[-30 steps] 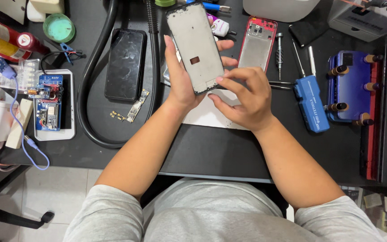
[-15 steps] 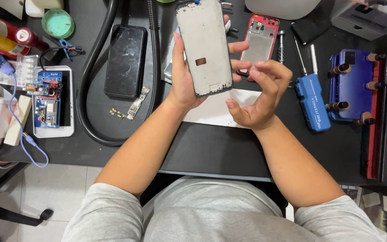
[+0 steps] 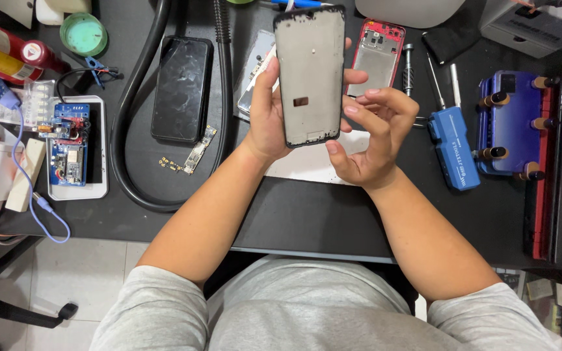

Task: The person handles a blue smartphone back cover, placing small circular pads on its corners. They then pick up a disassembled phone frame, remove the battery, and apply adhesive to the frame's interior. The person continues to manipulate the phone components on the workbench.

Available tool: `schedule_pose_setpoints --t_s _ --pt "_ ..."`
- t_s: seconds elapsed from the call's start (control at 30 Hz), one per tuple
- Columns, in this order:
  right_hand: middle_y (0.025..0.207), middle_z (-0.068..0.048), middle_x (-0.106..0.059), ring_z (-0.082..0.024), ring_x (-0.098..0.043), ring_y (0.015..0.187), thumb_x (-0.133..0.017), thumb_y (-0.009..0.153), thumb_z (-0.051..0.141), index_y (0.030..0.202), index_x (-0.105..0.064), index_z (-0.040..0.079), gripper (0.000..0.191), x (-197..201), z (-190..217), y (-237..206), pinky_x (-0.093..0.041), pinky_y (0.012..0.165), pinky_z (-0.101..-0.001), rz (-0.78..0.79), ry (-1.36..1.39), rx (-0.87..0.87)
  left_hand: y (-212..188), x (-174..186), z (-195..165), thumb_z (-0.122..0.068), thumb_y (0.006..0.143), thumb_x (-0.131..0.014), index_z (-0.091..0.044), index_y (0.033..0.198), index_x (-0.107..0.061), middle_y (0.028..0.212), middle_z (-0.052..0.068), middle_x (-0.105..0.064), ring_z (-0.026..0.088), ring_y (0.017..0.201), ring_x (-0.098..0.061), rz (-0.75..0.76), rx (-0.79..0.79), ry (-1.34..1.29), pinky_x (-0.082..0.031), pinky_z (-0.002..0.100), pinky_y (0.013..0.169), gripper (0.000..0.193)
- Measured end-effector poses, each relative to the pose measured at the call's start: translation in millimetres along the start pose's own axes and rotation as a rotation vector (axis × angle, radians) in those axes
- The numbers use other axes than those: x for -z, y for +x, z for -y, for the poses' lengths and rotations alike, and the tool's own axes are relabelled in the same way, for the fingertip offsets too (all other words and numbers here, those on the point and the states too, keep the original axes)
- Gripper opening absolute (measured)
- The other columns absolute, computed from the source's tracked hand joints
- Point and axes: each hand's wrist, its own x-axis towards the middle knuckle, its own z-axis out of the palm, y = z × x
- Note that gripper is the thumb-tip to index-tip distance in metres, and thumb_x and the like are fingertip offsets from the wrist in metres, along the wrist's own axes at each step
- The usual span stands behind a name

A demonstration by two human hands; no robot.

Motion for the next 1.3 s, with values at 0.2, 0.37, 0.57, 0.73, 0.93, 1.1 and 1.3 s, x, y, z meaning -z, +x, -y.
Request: schedule_pose_setpoints --t_s 0.2,0.37,0.57,0.73,0.93,1.1,1.3 --pt "0.141 -0.016 -0.035 -0.034 -0.041 0.129 -0.078 0.096 0.045 0.125 -0.069 0.018 0.040 3 6 10 -0.048 0.101 -0.0423 0.095 -0.191 0.045 -3 8 8 -0.055 0.107 -0.028 -0.001 0.156 -0.040 0.134 0.018 -0.063 0.027 0.113 -0.065 0.019 -0.027 0.011 -0.054 0.042 0.104 0.074" --pt "0.149 -0.017 -0.035 -0.037 -0.033 0.140 -0.074 0.096 0.057 0.124 -0.075 0.021 0.046 0 15 16 -0.036 0.121 -0.0532 0.201 -0.325 0.030 -7 16 15 -0.054 0.108 -0.031 0.004 0.147 -0.051 0.127 0.019 -0.065 0.028 0.115 -0.065 -0.079 0.010 0.167 -0.053 0.043 0.108 0.073" --pt "0.152 -0.019 -0.036 -0.039 -0.029 0.140 -0.072 0.096 0.059 0.122 -0.076 0.018 0.048 -3 18 19 -0.034 0.123 -0.0550 0.221 -0.300 0.031 -9 18 16 -0.056 0.108 -0.031 0.003 0.146 -0.051 0.127 0.021 -0.066 0.030 0.116 -0.066 -0.091 0.046 0.181 -0.052 0.043 0.110 0.073" --pt "0.139 -0.017 -0.049 -0.039 -0.042 0.133 -0.073 0.096 0.046 0.111 -0.076 0.013 0.036 1 13 11 -0.038 0.115 -0.0531 0.126 -0.255 0.069 -5 12 13 -0.057 0.108 -0.029 0.002 0.151 -0.047 0.128 0.020 -0.065 0.029 0.116 -0.067 -0.069 0.012 0.152 -0.054 0.041 0.105 0.075" --pt "0.123 -0.014 -0.055 -0.035 -0.052 0.118 -0.072 0.099 0.022 0.097 -0.057 0.007 0.021 2 6 6 -0.044 0.102 -0.0462 -0.075 -0.128 0.044 1 3 2 -0.061 0.104 -0.024 -0.003 0.158 -0.037 0.127 0.015 -0.062 0.026 0.108 -0.067 -0.052 0.029 -0.081 -0.061 0.044 0.094 0.081" --pt "0.112 -0.011 -0.057 -0.032 -0.052 0.109 -0.075 0.089 0.019 0.094 -0.061 0.011 0.017 3 10 11 -0.043 0.098 -0.0458 -0.033 -0.210 0.058 1 0 3 -0.061 0.105 -0.024 -0.002 0.159 -0.038 0.129 0.014 -0.062 0.025 0.105 -0.067 -0.053 0.026 -0.043 -0.059 0.040 0.088 0.081" --pt "0.115 -0.012 -0.055 -0.031 -0.051 0.110 -0.079 0.090 0.021 0.101 -0.062 0.008 0.024 0 14 16 -0.042 0.098 -0.0443 -0.021 -0.210 0.035 1 3 5 -0.058 0.106 -0.025 -0.001 0.159 -0.040 0.124 0.014 -0.062 0.024 0.107 -0.066 -0.076 -0.009 0.008 -0.055 0.037 0.098 0.080"
